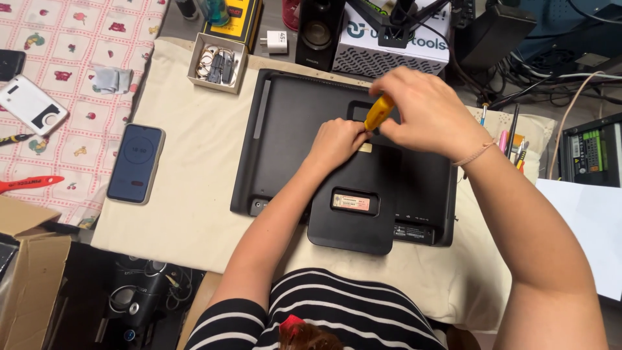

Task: The person uses a yellow-handled screwdriver to remove multiple screws from the back of a black computer monitor. They work on several screw locations around the rear panel and stand, then flip the monitor to access additional screws near the bottom edge.

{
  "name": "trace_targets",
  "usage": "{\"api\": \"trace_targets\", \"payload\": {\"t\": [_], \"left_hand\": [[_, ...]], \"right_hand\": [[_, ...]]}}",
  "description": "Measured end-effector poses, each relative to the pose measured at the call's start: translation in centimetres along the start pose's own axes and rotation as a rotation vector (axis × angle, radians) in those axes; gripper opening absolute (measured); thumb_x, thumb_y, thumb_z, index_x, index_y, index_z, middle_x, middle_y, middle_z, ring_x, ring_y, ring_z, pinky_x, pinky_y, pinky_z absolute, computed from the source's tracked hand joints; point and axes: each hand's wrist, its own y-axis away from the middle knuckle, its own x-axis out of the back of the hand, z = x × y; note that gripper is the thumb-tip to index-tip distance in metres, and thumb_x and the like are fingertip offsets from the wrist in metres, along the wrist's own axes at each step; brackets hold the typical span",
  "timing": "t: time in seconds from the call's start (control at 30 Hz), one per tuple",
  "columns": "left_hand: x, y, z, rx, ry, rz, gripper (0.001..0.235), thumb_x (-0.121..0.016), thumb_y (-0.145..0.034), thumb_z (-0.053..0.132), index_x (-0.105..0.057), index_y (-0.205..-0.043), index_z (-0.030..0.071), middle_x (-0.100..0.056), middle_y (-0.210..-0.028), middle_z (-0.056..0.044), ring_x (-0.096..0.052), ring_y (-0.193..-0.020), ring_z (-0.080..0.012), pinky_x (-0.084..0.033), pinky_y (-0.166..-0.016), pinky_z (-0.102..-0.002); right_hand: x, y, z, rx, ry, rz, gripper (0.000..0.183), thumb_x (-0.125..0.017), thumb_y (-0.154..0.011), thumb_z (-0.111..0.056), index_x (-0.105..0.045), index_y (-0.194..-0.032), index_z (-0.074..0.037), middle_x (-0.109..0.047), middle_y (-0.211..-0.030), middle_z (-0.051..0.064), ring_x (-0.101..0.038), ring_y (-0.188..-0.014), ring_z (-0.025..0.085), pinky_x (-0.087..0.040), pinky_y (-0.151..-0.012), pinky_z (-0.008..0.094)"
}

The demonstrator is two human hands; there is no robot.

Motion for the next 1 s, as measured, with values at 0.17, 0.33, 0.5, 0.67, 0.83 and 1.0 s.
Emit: {"api": "trace_targets", "payload": {"t": [0.17,0.33,0.5,0.67,0.83,1.0], "left_hand": [[-3.2,-0.8,-1.5,-0.004,-0.081,0.048,0.027,-0.063,-0.098,0.040,-0.073,-0.088,0.017,-0.072,-0.070,-0.013,-0.065,-0.067,-0.0447,-0.046,-0.056,-0.055],[-2.4,-0.6,-1.1,-0.054,-0.067,0.042,0.029,-0.058,-0.100,0.039,-0.072,-0.090,0.016,-0.073,-0.073,-0.010,-0.065,-0.069,-0.0438,-0.046,-0.056,-0.054],[-2.5,-0.6,-1.0,-0.057,-0.069,0.029,0.029,-0.056,-0.101,0.036,-0.073,-0.090,0.016,-0.074,-0.076,-0.008,-0.067,-0.072,-0.0406,-0.046,-0.055,-0.053],[-2.6,-0.4,-1.1,-0.056,-0.061,0.057,0.026,-0.060,-0.099,0.033,-0.072,-0.085,0.015,-0.072,-0.072,-0.010,-0.067,-0.068,-0.0413,-0.048,-0.057,-0.053],[-2.3,-0.4,-0.9,-0.064,-0.070,0.046,0.028,-0.057,-0.100,0.032,-0.069,-0.083,0.013,-0.073,-0.073,-0.009,-0.067,-0.068,-0.0401,-0.047,-0.055,-0.053],[-2.1,-0.4,-0.8,-0.068,-0.069,0.042,0.027,-0.057,-0.100,0.034,-0.074,-0.089,0.017,-0.075,-0.076,-0.007,-0.069,-0.071,-0.0388,-0.048,-0.057,-0.051]], "right_hand": [[-3.7,-1.8,2.6,-0.212,0.317,0.090,0.057,-0.056,-0.103,-0.065,-0.065,-0.081,-0.012,-0.070,-0.066,0.007,-0.068,-0.067,0.036,-0.047,-0.081,0.045],[-2.0,-1.7,2.6,-0.042,0.140,-0.034,0.035,-0.057,-0.085,-0.030,-0.078,-0.107,-0.012,-0.069,-0.097,0.009,-0.066,-0.089,0.035,-0.049,-0.080,0.048],[-2.8,-1.7,1.9,-0.196,0.097,-0.095,0.060,-0.046,-0.083,-0.037,-0.065,-0.133,-0.010,-0.068,-0.130,0.016,-0.064,-0.111,0.045,-0.048,-0.092,0.055],[-9.0,-1.4,4.2,-0.258,0.624,0.387,0.061,-0.053,-0.112,-0.064,-0.062,-0.077,-0.014,-0.064,-0.055,0.006,-0.066,-0.047,0.031,-0.042,-0.042,0.040],[-6.2,-0.9,1.9,-0.062,0.276,0.409,0.041,-0.057,-0.086,-0.016,-0.061,-0.123,-0.001,-0.070,-0.078,0.011,-0.064,-0.061,0.038,-0.051,-0.057,0.050],[-5.6,-0.7,0.8,-0.170,-0.039,0.431,0.035,-0.055,-0.084,-0.017,-0.049,-0.116,-0.005,-0.060,-0.107,0.012,-0.061,-0.081,0.037,-0.047,-0.058,0.053]]}}
